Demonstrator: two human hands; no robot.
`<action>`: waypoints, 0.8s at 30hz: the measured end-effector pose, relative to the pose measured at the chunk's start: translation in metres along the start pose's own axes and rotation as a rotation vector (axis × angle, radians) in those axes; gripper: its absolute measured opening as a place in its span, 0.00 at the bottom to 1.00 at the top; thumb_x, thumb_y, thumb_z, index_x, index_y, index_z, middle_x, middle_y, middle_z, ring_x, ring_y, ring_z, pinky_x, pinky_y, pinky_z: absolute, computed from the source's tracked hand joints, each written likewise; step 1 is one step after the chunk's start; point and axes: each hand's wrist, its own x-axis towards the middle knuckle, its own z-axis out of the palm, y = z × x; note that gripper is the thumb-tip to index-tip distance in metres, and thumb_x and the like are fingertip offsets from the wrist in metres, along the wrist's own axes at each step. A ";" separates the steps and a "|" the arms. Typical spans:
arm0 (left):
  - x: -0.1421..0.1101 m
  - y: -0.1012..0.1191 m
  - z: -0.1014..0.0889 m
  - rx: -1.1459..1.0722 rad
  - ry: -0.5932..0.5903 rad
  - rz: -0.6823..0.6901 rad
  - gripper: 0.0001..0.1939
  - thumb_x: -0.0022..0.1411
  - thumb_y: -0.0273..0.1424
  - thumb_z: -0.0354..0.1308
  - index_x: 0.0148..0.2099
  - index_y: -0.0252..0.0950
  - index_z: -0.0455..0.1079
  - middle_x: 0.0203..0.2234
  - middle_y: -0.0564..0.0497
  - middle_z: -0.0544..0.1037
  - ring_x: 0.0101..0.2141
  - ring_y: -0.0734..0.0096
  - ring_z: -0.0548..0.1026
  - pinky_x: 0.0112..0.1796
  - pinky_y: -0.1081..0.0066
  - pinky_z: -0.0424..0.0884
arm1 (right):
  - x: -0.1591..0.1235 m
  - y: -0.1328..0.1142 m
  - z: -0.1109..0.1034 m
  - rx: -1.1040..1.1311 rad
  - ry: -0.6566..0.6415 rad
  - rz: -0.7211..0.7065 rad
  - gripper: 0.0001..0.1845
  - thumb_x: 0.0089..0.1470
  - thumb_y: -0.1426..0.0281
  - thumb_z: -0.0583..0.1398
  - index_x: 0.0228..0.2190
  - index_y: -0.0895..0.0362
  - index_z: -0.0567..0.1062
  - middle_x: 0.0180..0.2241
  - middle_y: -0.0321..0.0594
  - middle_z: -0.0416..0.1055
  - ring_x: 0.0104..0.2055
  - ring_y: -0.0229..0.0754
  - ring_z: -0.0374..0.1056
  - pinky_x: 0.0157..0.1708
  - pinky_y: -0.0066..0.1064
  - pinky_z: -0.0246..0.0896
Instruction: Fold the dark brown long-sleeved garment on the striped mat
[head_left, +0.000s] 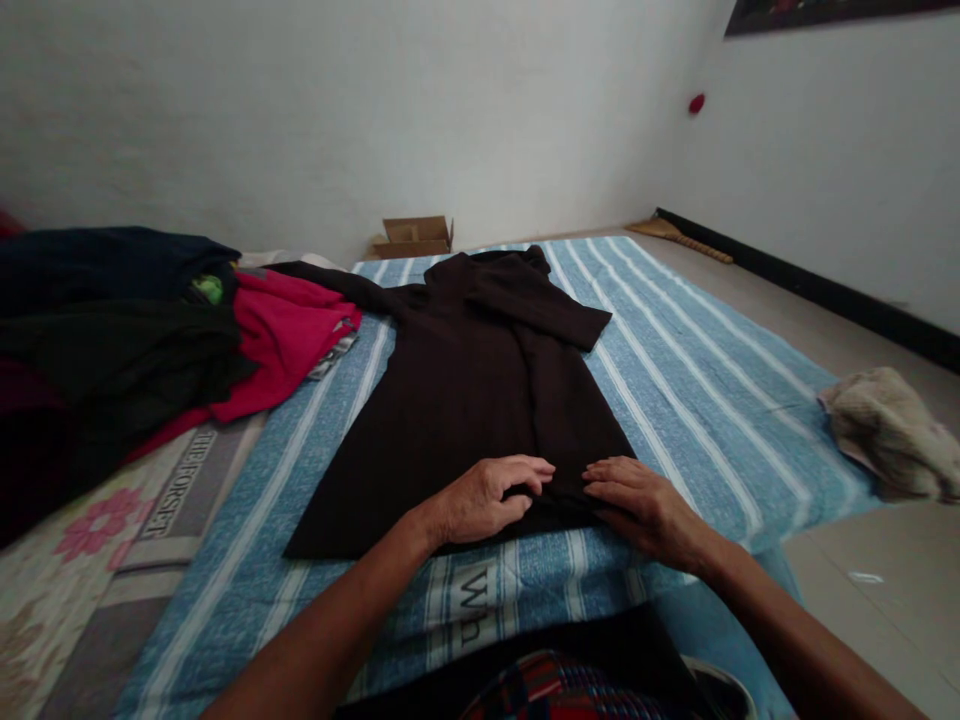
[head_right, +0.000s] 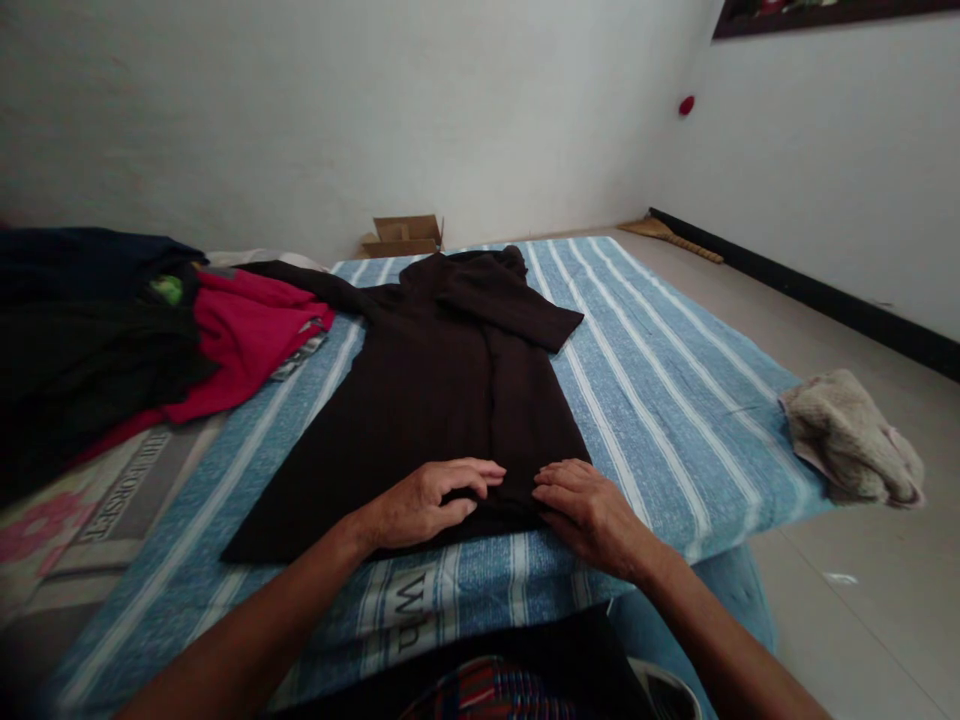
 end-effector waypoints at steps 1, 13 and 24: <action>0.001 0.000 -0.001 0.000 0.007 -0.005 0.11 0.55 0.20 0.50 0.37 0.35 0.70 0.49 0.46 0.74 0.52 0.69 0.69 0.52 0.66 0.63 | 0.000 0.000 0.001 0.002 0.007 0.001 0.13 0.58 0.72 0.54 0.45 0.56 0.71 0.44 0.46 0.73 0.49 0.46 0.67 0.49 0.45 0.64; -0.002 0.005 0.002 -0.022 -0.007 -0.017 0.10 0.50 0.18 0.50 0.31 0.35 0.68 0.51 0.45 0.72 0.52 0.68 0.69 0.53 0.65 0.62 | -0.005 0.005 0.007 0.020 0.101 -0.023 0.13 0.58 0.76 0.55 0.45 0.56 0.70 0.44 0.46 0.73 0.49 0.44 0.67 0.48 0.42 0.64; -0.008 0.008 0.006 0.028 -0.002 -0.016 0.09 0.60 0.25 0.50 0.31 0.36 0.71 0.53 0.44 0.71 0.54 0.66 0.67 0.54 0.64 0.62 | -0.022 0.011 0.010 -0.113 0.116 0.039 0.18 0.56 0.79 0.52 0.46 0.55 0.70 0.47 0.47 0.71 0.52 0.46 0.65 0.50 0.45 0.64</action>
